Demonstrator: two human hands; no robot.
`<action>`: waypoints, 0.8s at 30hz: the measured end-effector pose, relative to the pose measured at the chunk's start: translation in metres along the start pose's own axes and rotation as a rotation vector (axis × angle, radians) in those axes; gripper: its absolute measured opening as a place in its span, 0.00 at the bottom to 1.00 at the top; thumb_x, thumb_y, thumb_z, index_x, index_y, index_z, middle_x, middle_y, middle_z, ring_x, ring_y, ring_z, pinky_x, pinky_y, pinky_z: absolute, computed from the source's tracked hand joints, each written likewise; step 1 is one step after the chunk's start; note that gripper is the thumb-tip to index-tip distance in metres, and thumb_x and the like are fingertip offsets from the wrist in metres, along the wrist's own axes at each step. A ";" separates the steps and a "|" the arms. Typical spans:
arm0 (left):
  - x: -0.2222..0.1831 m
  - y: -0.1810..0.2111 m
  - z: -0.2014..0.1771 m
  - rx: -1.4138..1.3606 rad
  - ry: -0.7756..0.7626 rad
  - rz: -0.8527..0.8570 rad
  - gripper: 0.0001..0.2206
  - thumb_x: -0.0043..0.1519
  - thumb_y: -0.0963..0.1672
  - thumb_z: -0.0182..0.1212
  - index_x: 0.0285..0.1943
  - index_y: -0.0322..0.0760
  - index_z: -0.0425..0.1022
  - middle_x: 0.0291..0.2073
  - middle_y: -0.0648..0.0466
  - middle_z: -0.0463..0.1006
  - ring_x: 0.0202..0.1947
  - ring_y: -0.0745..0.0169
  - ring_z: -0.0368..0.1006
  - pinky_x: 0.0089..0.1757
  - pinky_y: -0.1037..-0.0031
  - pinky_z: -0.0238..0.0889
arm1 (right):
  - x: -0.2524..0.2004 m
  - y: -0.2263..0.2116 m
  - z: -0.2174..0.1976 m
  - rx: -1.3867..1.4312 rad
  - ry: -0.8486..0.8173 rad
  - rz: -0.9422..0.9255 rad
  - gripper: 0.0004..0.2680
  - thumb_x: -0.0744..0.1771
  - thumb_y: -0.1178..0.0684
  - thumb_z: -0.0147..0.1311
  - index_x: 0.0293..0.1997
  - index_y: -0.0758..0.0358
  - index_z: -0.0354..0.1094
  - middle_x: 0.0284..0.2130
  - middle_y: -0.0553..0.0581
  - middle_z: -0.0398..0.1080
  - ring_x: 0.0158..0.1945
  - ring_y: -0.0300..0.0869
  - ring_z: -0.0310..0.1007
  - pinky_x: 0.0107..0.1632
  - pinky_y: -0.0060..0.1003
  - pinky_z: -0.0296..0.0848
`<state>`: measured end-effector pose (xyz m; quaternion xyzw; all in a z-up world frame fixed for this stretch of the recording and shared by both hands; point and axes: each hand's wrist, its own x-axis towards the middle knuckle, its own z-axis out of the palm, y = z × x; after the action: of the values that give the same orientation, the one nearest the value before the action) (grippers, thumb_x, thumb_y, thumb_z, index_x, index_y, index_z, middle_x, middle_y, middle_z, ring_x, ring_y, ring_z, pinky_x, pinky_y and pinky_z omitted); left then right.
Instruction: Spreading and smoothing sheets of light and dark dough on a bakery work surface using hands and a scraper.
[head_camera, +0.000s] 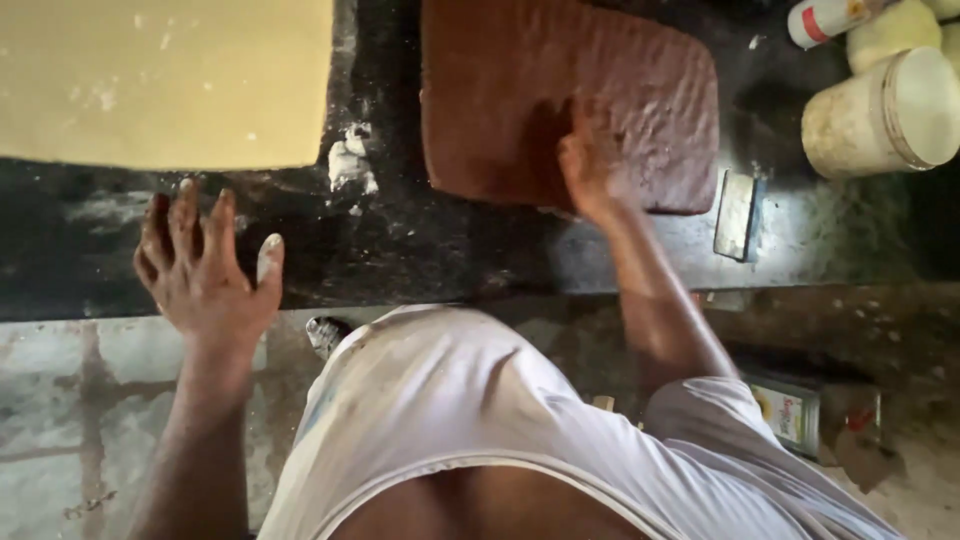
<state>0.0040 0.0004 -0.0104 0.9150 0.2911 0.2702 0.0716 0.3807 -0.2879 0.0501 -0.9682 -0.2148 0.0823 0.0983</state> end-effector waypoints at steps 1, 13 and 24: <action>-0.003 -0.004 -0.003 0.013 -0.018 -0.007 0.24 0.73 0.54 0.56 0.71 0.39 0.73 0.72 0.43 0.67 0.74 0.33 0.57 0.67 0.42 0.50 | -0.001 -0.008 -0.015 0.253 -0.180 0.383 0.29 0.69 0.31 0.32 0.81 0.47 0.43 0.73 0.62 0.56 0.76 0.55 0.56 0.75 0.50 0.58; -0.005 -0.006 0.005 0.091 -0.110 -0.049 0.22 0.76 0.55 0.53 0.69 0.40 0.71 0.72 0.44 0.65 0.76 0.34 0.55 0.67 0.44 0.48 | -0.027 0.289 -0.014 -0.154 0.016 0.605 0.37 0.63 0.34 0.64 0.76 0.62 0.47 0.63 0.80 0.61 0.64 0.67 0.63 0.60 0.59 0.69; 0.022 0.035 -0.019 -0.007 -0.160 -0.150 0.28 0.72 0.58 0.52 0.68 0.34 0.72 0.71 0.34 0.64 0.71 0.23 0.53 0.63 0.33 0.44 | 0.009 0.401 -0.022 0.282 0.211 0.341 0.19 0.66 0.49 0.64 0.57 0.71 0.63 0.45 0.73 0.73 0.47 0.62 0.76 0.46 0.55 0.73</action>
<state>0.0265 -0.0159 0.0253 0.9090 0.3513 0.1911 0.1177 0.5535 -0.6440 -0.0203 -0.9704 -0.0230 0.0252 0.2390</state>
